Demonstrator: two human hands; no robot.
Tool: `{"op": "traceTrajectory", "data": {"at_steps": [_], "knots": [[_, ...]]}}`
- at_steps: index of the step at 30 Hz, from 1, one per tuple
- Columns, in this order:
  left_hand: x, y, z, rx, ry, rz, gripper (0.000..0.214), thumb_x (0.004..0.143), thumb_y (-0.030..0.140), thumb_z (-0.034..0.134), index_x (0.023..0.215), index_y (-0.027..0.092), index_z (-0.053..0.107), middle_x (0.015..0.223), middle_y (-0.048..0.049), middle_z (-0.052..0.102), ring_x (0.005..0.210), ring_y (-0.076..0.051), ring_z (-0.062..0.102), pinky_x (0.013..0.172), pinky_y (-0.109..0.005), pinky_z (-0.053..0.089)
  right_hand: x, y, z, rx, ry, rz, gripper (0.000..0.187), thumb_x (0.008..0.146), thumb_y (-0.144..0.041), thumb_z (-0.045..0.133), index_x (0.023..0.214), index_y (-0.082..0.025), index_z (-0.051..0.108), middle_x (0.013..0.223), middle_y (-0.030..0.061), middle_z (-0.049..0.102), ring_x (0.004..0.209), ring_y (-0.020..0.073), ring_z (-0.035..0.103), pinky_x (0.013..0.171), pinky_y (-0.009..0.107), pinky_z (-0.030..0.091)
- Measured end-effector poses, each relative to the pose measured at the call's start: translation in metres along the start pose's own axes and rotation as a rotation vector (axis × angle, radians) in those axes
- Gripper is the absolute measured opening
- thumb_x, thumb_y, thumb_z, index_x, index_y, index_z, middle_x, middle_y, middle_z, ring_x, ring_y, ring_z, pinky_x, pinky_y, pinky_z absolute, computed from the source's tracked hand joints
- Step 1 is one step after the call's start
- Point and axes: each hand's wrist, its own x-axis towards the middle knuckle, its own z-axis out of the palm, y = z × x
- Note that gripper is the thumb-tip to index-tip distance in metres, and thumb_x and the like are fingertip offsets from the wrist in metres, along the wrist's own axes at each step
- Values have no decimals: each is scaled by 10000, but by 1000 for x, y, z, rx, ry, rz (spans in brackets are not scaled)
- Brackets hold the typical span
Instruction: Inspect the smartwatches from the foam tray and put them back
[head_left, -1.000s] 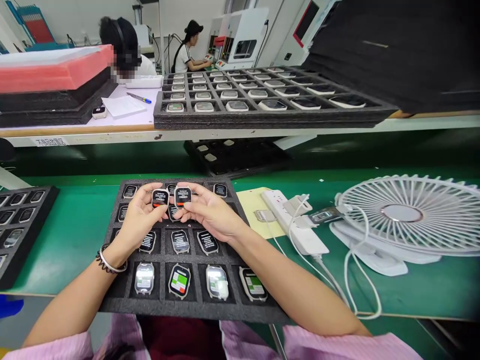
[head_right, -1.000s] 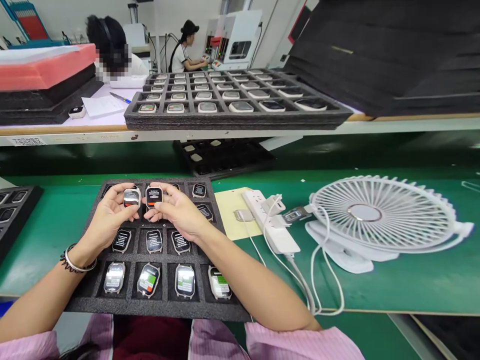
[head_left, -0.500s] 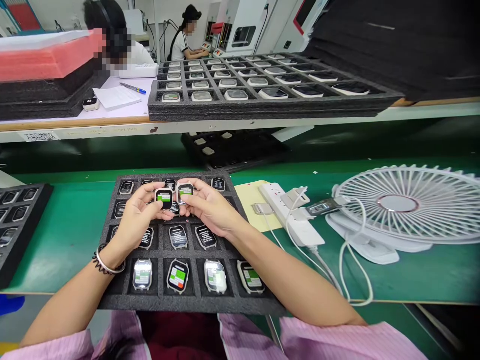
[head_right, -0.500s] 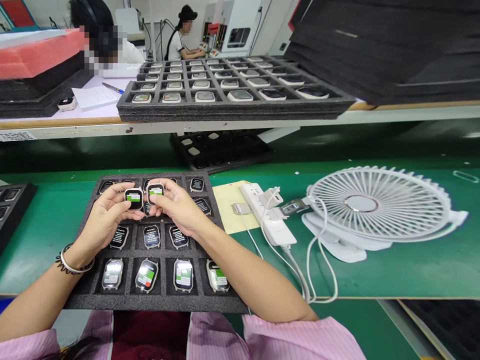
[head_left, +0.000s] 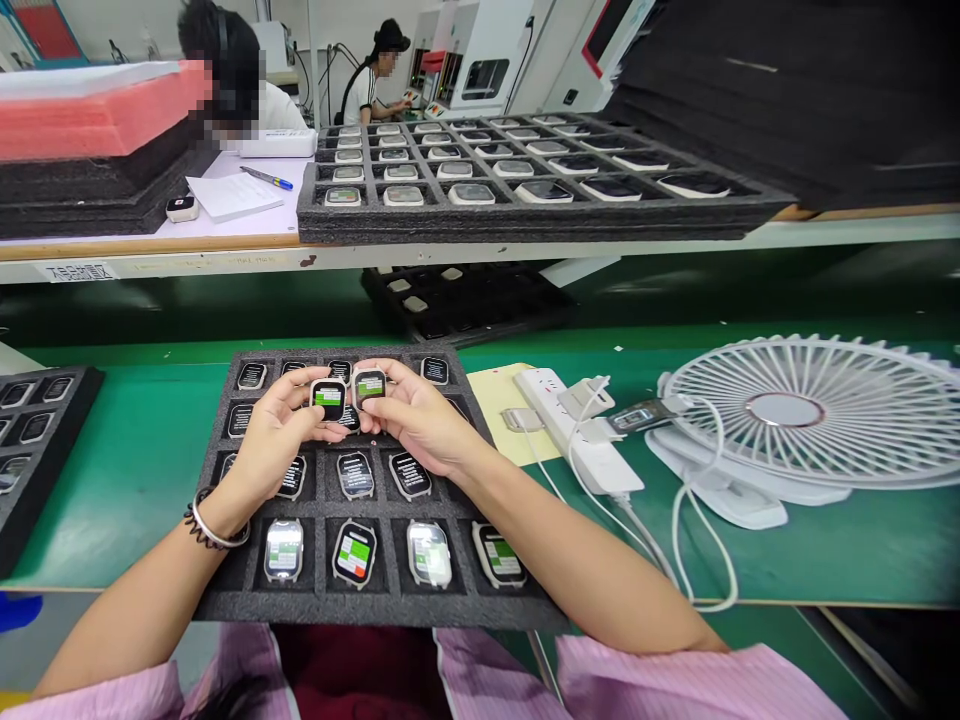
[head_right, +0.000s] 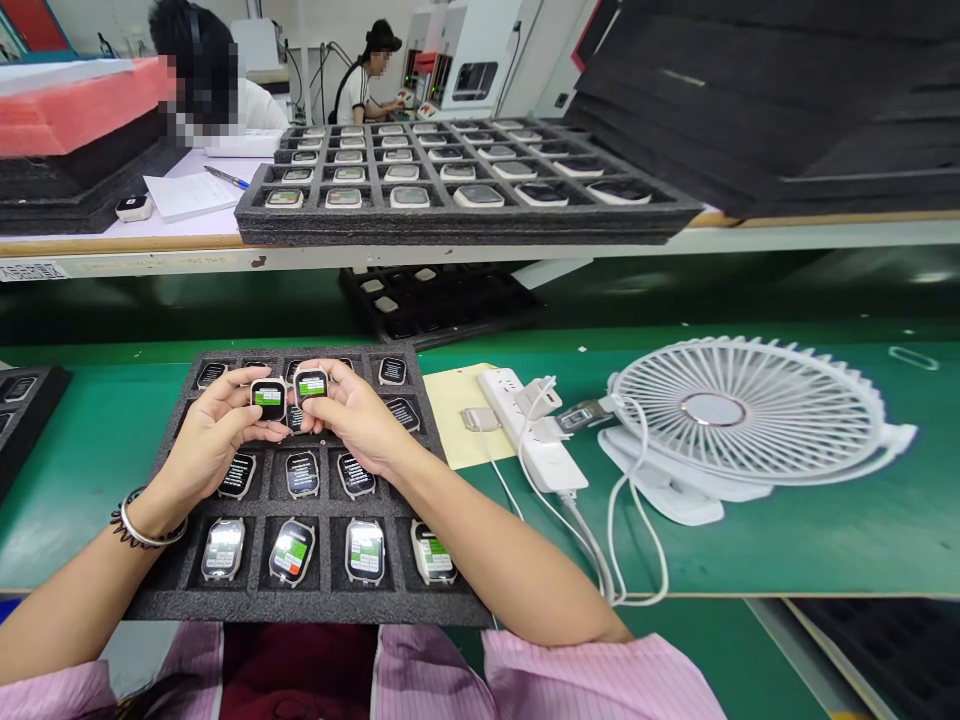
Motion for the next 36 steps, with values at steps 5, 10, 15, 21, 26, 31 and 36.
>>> {"op": "traceTrajectory", "data": {"at_steps": [5,10,15,21,26,31,36], "knots": [[2,-1,-1,-9,-2,-16,449,745,200,689,1182,176,587,974,-36,719,665,-166,742,688,-311,641,-1,0,-1,-8,3,5,442,666,-155,697,1086,-208,574,821,-27,673,606,111,604,588,243,434],[2,-3,-1,2,-8,10,505,715,168,709,1202,177,575,1025,-47,711,665,-146,731,706,-302,629,-1,1,-1,-19,-7,15,460,677,-138,672,1117,-205,555,707,-44,648,629,125,626,615,235,454],[3,-6,-1,10,-16,45,564,687,127,723,1223,180,558,1057,-49,688,686,-111,708,720,-261,602,0,2,-3,42,-21,26,488,666,-100,684,1123,-210,554,801,-17,687,687,138,682,653,249,512],[6,-8,-4,15,-4,74,551,699,140,737,1218,194,561,1108,-50,649,692,-99,689,712,-257,585,0,0,-3,83,-36,52,517,690,-88,692,1171,-224,559,861,-3,718,749,164,728,710,287,567],[7,-8,-4,18,7,66,574,687,134,746,1228,198,567,1058,-38,663,687,-103,687,719,-263,587,2,2,-5,102,-42,43,529,719,-96,714,1210,-223,563,859,-2,720,759,169,736,712,284,581],[10,5,-2,-29,16,46,572,689,166,761,1232,186,583,1007,-31,686,692,-127,709,731,-284,599,9,-3,-3,147,-25,8,324,859,-353,749,1116,-204,620,906,34,725,688,172,730,647,283,586],[28,50,2,-68,-25,142,587,691,170,729,1264,163,604,939,-41,709,678,-144,711,700,-285,593,23,-45,7,56,-52,-117,197,950,-346,638,1096,-216,615,898,47,731,671,173,719,625,286,582]]}}
